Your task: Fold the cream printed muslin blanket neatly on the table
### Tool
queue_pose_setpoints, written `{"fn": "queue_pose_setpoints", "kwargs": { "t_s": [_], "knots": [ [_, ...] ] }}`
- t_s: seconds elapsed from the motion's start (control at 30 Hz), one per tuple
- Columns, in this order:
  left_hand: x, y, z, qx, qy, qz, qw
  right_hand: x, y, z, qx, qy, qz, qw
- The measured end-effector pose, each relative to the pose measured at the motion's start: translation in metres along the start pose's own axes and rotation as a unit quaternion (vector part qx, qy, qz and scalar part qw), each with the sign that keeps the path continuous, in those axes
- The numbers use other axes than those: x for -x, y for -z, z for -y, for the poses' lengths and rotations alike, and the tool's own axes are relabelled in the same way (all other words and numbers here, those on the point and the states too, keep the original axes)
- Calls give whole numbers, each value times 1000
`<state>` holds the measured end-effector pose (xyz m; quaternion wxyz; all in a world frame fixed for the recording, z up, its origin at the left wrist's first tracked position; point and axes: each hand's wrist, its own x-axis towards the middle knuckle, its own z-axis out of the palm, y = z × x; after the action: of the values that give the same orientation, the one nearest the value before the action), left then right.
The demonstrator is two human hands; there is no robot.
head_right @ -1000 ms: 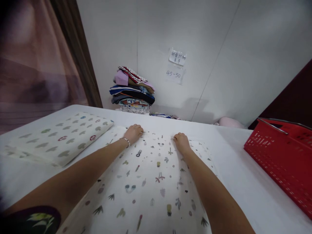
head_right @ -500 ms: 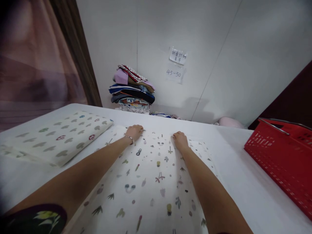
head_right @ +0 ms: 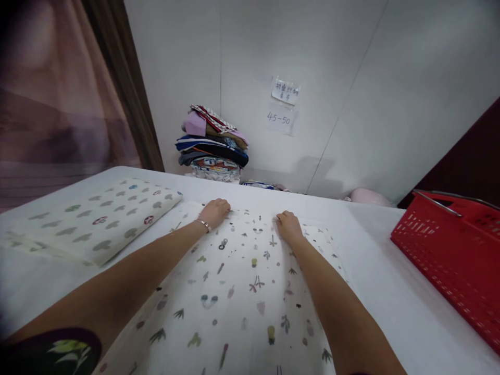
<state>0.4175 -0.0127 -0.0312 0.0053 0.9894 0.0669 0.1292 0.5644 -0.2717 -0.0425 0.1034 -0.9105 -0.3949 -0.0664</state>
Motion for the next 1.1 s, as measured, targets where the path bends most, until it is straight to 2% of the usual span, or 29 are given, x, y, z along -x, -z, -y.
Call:
{"fn": "queue_pose_setpoints", "kwargs": {
  "t_s": [0.17,0.37,0.7,0.9,1.0,1.1],
  "knots": [
    [1,0,1,11,-4,4,1000,1,3,-1,-16,13,-10,1000],
    [1,0,2,37,4,15,999,2,2,1,-29,-3,-7,1000],
    [-18,-10,-6,46,139,60,987,-12,-1,10,2,-82,1,997],
    [-24,-15,-14,20,176,36,984,-13,-8,11,21,-96,2,995],
    [-20,-7,-18,17,172,7,985,-10,-6,12,23,-107,-4,994],
    [-7,0,-23,30,106,-10,994,1,0,15,20,-99,-9,995]
  ]
}}
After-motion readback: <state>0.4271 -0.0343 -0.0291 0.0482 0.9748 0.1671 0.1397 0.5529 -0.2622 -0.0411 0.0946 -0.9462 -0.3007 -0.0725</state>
